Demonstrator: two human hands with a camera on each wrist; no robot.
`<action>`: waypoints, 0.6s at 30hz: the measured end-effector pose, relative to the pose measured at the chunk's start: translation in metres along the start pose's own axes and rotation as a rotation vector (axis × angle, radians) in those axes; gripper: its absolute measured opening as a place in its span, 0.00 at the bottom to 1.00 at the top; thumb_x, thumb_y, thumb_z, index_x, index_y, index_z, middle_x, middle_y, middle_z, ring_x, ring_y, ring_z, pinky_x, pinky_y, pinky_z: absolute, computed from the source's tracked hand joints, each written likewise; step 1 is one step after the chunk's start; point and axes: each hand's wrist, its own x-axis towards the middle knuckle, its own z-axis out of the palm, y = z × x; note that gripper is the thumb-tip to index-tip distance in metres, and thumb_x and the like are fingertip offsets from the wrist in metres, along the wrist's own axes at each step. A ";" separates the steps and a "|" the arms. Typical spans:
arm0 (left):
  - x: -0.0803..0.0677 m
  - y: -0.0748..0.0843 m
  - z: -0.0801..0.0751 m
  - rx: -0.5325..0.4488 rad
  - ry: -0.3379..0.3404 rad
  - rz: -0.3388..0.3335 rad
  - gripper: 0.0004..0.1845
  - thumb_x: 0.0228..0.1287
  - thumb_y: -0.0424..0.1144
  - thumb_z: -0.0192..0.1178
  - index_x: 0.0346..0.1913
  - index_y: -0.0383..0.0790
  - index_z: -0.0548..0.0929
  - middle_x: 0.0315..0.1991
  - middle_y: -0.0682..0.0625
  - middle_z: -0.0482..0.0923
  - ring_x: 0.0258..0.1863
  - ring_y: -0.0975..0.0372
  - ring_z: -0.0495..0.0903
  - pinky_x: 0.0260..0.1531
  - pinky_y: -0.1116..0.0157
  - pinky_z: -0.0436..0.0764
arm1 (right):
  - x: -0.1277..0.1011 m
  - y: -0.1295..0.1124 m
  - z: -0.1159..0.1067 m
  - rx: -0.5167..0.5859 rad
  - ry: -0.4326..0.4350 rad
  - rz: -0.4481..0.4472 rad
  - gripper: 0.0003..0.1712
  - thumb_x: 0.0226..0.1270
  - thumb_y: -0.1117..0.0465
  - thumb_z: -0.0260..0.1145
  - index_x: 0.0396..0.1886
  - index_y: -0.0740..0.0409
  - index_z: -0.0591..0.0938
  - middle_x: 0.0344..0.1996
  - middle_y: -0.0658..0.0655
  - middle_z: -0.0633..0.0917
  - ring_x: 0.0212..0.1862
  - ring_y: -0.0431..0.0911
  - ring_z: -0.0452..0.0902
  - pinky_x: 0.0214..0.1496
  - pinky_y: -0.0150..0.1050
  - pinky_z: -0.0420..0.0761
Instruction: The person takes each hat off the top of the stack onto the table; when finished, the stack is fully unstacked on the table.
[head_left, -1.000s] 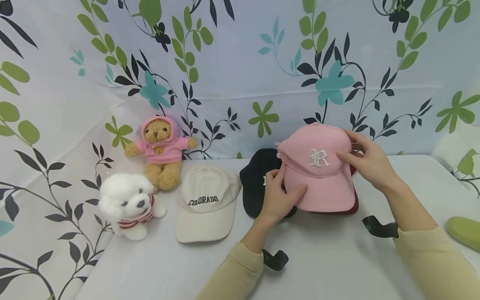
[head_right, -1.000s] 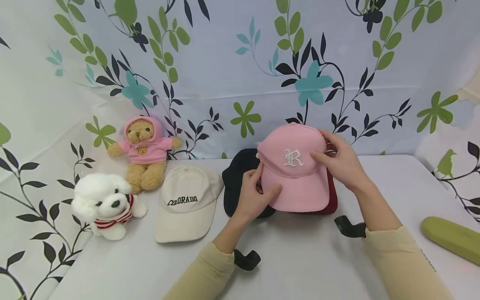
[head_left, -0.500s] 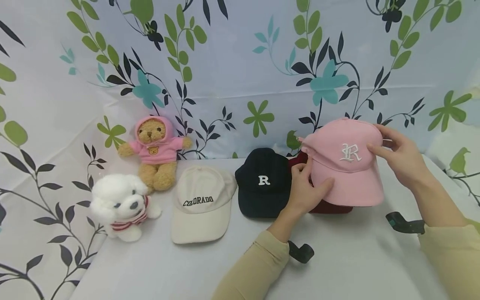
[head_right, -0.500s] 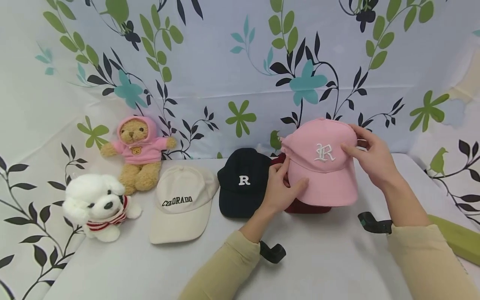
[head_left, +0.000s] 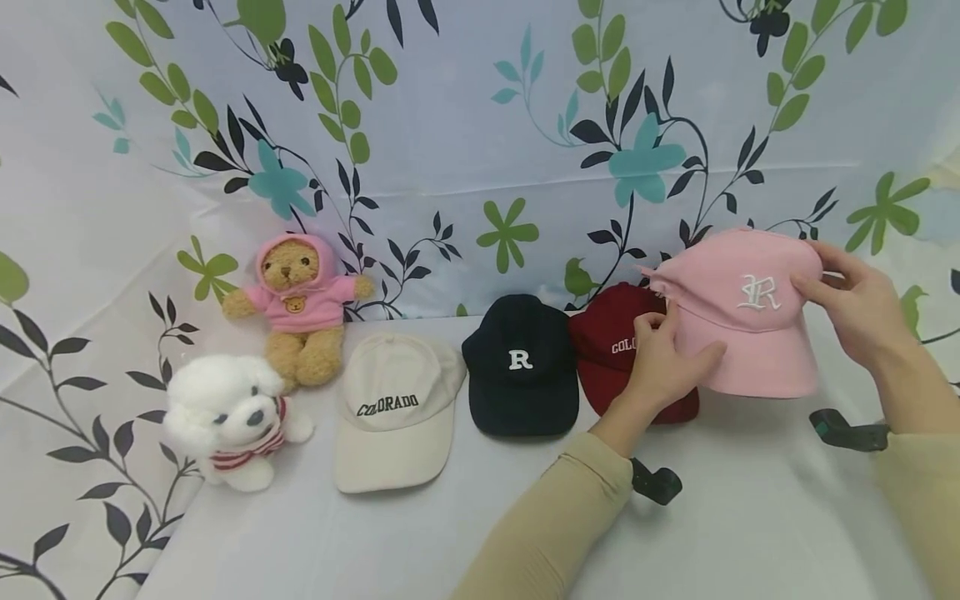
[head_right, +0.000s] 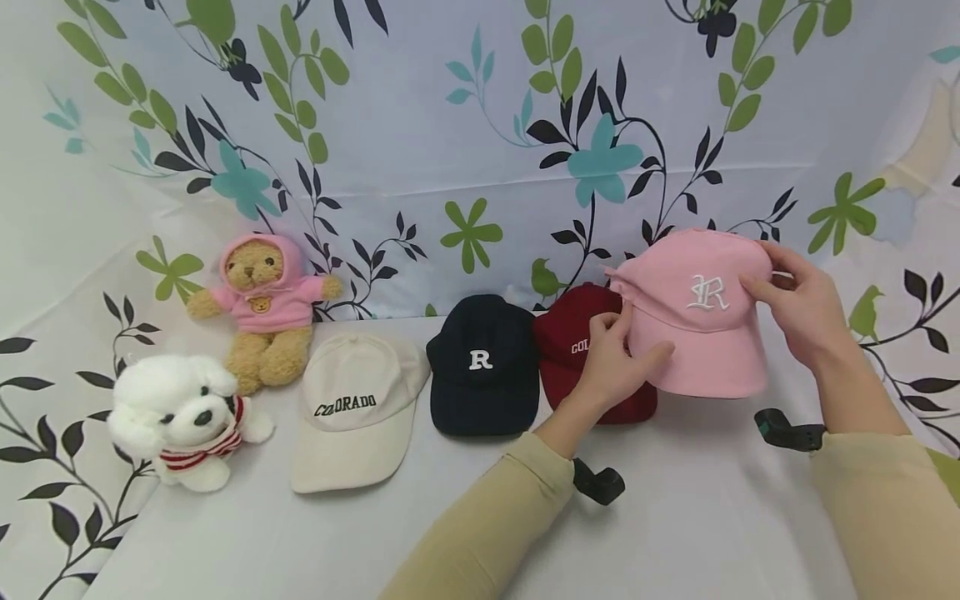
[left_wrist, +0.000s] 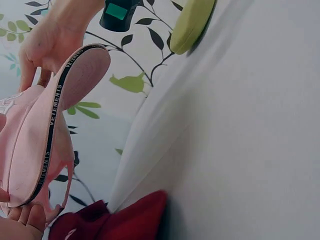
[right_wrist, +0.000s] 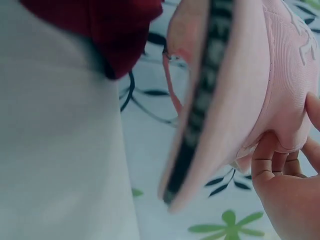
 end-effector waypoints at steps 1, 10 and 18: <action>0.000 0.001 0.006 0.007 0.002 -0.018 0.46 0.58 0.47 0.69 0.79 0.46 0.60 0.55 0.56 0.59 0.51 0.70 0.64 0.49 0.76 0.72 | 0.000 0.002 -0.003 -0.005 0.009 0.005 0.36 0.78 0.56 0.59 0.81 0.51 0.59 0.53 0.35 0.68 0.52 0.31 0.66 0.59 0.21 0.68; 0.000 -0.001 0.053 0.035 0.023 -0.135 0.48 0.53 0.46 0.71 0.78 0.45 0.63 0.54 0.58 0.59 0.57 0.68 0.59 0.56 0.73 0.67 | -0.004 0.028 -0.023 -0.083 0.036 0.094 0.40 0.79 0.50 0.55 0.82 0.53 0.53 0.67 0.54 0.64 0.63 0.39 0.63 0.74 0.38 0.57; 0.003 0.001 0.062 0.164 -0.030 -0.258 0.45 0.52 0.51 0.72 0.75 0.52 0.69 0.55 0.56 0.60 0.57 0.65 0.60 0.55 0.68 0.70 | 0.003 0.051 -0.022 -0.098 -0.054 0.183 0.45 0.77 0.42 0.53 0.82 0.58 0.49 0.71 0.66 0.56 0.71 0.60 0.53 0.74 0.61 0.51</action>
